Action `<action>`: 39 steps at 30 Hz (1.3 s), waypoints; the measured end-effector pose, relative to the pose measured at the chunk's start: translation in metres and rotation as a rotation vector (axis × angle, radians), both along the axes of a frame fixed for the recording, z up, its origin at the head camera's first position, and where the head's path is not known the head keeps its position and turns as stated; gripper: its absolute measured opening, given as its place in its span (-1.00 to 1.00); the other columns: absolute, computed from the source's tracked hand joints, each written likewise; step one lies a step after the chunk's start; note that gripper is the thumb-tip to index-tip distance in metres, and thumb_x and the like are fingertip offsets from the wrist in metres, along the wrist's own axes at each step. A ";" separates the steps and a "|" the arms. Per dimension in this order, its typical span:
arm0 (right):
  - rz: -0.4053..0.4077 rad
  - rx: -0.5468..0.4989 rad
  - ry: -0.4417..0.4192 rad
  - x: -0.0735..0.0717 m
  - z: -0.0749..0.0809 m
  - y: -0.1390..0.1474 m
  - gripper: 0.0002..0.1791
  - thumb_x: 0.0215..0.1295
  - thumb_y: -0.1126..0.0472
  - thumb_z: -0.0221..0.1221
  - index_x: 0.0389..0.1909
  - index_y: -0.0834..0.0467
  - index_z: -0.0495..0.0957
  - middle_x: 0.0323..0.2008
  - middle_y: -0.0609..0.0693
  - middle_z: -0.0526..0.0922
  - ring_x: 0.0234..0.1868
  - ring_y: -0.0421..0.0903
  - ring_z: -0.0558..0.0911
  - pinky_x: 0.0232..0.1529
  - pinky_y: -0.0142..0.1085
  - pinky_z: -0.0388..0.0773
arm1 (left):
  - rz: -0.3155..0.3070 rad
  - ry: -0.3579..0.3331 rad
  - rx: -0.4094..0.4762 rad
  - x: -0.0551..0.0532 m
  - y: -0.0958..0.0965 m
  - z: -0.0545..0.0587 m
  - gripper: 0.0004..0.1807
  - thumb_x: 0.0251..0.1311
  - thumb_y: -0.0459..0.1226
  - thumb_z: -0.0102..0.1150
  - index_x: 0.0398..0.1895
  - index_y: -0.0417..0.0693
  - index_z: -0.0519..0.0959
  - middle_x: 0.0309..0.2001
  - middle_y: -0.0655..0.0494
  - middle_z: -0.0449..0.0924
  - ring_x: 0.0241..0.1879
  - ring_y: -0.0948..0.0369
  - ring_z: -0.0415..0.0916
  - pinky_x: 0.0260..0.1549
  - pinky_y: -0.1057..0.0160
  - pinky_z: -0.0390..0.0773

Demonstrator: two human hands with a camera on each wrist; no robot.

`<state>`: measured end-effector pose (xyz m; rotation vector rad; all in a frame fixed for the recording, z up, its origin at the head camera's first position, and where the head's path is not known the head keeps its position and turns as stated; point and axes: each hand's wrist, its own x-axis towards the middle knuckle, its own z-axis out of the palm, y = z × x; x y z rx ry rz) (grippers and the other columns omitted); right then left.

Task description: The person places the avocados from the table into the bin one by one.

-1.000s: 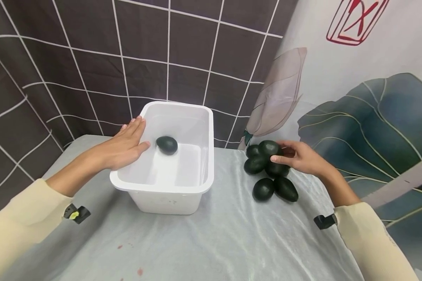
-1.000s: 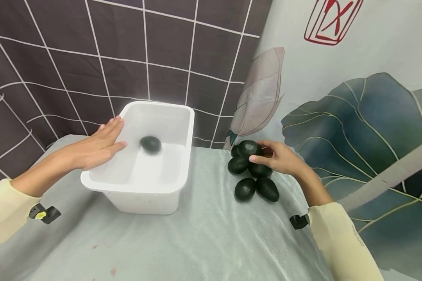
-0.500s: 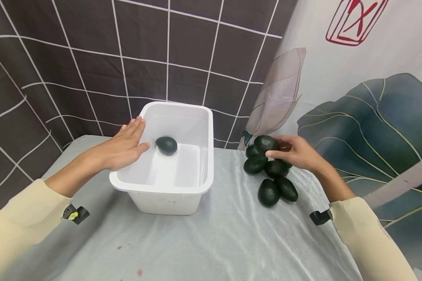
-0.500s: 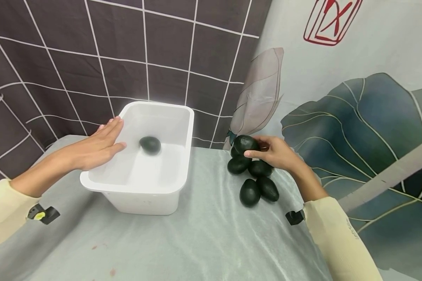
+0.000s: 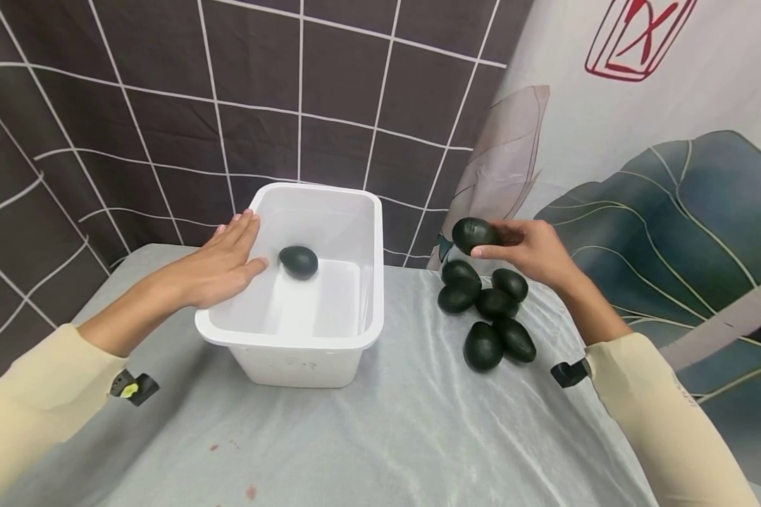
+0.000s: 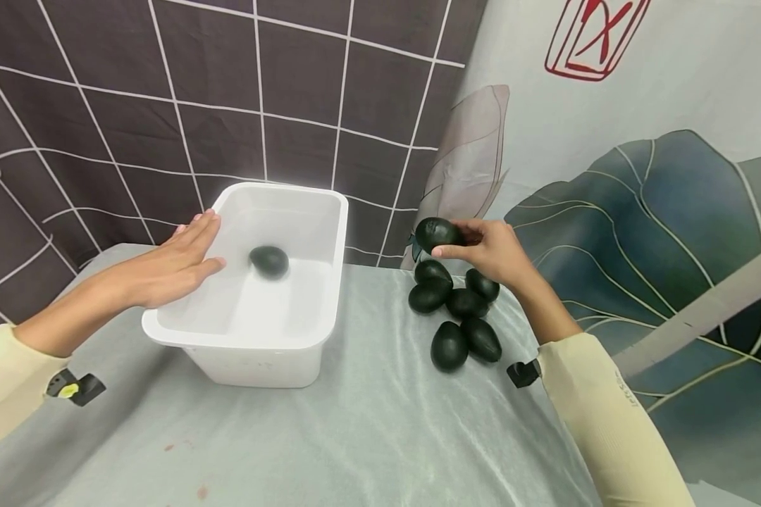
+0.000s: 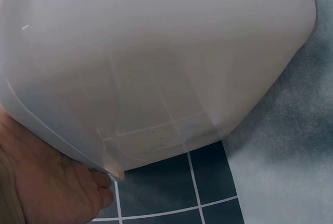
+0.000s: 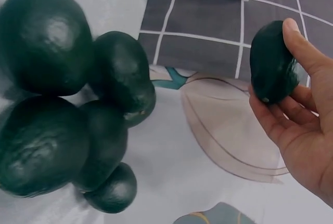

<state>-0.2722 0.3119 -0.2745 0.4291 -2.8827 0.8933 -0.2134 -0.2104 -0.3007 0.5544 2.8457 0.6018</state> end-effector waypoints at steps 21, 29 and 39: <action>0.019 -0.087 0.087 -0.020 0.024 -0.043 -0.29 0.23 -0.09 0.69 0.34 0.13 0.79 0.09 0.19 0.91 -0.16 -0.50 0.76 -0.19 -0.55 0.61 | -0.001 -0.003 0.006 0.000 0.001 -0.001 -0.06 0.78 -0.05 -0.24 0.79 -0.49 -0.39 0.83 -0.38 -0.62 0.84 -0.36 -0.61 0.81 -0.39 -0.44; 0.032 -0.065 0.126 -0.028 0.025 -0.060 -0.30 0.23 -0.03 0.69 0.34 0.19 0.78 0.08 0.23 0.91 0.00 -0.05 0.90 -0.20 -0.60 0.59 | -0.008 -0.019 0.029 0.000 0.000 -0.001 -0.12 0.82 -0.05 -0.37 0.79 -0.46 -0.42 0.83 -0.35 -0.67 0.83 -0.33 -0.66 0.80 -0.40 -0.48; 0.051 -0.049 0.094 -0.032 0.031 -0.077 -0.26 0.25 -0.10 0.66 0.38 0.16 0.76 0.10 0.22 0.90 0.07 0.07 0.88 -0.14 -0.49 0.59 | -0.001 -0.012 0.016 0.000 0.000 0.000 -0.11 0.83 -0.01 -0.39 0.80 -0.44 -0.41 0.83 -0.34 -0.66 0.83 -0.32 -0.67 0.80 -0.40 -0.47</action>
